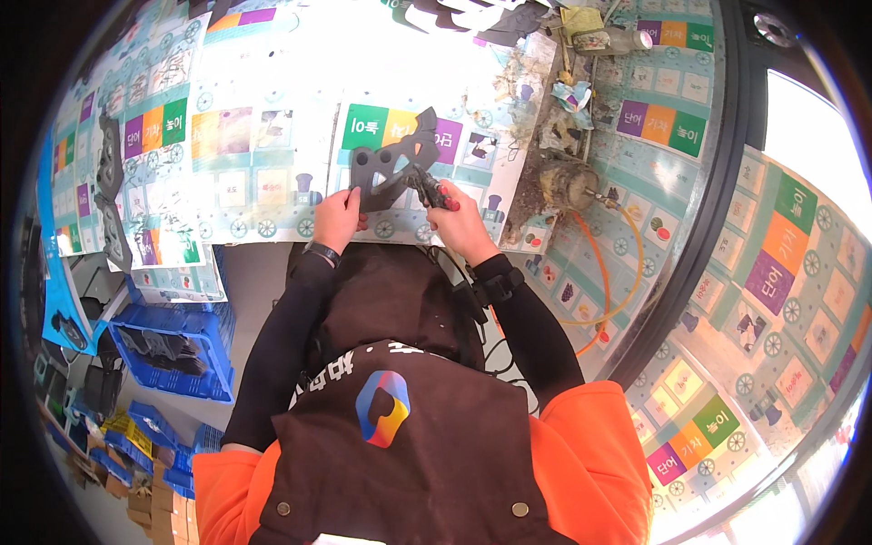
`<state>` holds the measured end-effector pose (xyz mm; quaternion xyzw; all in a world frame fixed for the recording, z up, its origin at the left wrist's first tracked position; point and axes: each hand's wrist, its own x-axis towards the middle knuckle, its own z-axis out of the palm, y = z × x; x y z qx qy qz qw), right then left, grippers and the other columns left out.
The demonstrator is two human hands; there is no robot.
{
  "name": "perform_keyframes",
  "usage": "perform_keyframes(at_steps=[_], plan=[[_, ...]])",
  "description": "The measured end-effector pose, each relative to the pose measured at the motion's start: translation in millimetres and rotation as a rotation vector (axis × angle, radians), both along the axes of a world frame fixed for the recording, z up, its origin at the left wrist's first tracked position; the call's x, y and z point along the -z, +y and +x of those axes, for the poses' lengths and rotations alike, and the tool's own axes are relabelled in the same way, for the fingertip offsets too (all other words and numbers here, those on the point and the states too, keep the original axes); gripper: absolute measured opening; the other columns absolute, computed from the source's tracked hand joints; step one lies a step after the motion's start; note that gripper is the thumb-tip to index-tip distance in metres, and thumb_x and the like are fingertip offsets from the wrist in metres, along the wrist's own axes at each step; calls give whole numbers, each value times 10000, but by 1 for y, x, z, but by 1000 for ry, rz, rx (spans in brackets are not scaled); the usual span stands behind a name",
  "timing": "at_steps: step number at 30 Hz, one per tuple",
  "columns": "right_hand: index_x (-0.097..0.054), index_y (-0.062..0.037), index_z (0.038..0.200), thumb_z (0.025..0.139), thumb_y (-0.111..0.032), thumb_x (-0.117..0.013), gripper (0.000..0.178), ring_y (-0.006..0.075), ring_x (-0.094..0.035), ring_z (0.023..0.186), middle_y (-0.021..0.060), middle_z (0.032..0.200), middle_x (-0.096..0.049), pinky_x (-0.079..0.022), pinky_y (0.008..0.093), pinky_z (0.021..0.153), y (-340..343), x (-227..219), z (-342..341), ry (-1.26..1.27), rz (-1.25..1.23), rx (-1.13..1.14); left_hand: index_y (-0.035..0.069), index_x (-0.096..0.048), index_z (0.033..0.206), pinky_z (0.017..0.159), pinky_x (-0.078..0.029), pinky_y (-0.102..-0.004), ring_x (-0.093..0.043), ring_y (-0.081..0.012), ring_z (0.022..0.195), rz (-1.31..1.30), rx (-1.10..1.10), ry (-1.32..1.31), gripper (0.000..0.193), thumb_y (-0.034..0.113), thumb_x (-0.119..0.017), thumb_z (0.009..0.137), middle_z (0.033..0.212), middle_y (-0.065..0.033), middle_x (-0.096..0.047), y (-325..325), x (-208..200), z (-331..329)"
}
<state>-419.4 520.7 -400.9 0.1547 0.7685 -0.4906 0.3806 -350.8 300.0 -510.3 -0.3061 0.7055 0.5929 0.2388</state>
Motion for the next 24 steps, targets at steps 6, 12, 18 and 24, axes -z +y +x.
perform_keyframes(at_steps=[6,12,18,24], plan=[[-584,-4,936,786,12,-575,151,136,-564,645,57,743,-599,-449,293,616,7,-4,-7,-21,-26,114,-40,-670,842,554,-581,-333,-736,-220,578,28,-22,-18,414,300,-557,1052,671,-136,-715,0,-4,-1],[-584,5,950,781,24,-572,171,139,-568,645,56,758,-603,-450,288,615,12,-6,-17,0,-88,236,-38,-669,852,551,-580,-332,-736,-219,580,12,-3,-29,411,302,-555,1051,675,-136,-716,1,-8,-4],[-592,-7,961,782,16,-584,181,132,-569,646,38,762,-599,-424,275,575,19,-4,-25,25,-85,255,-33,-660,834,545,-575,-334,-735,-216,579,2,0,-21,415,302,-549,1053,671,-134,-715,-1,-5,-3],[-599,-19,982,797,12,-591,188,119,-573,658,32,783,-603,-362,252,518,17,-6,-31,-29,-93,276,-31,-663,826,547,-578,-330,-732,-212,570,-7,3,-27,416,300,-550,1051,659,-129,-711,1,-7,-4]])
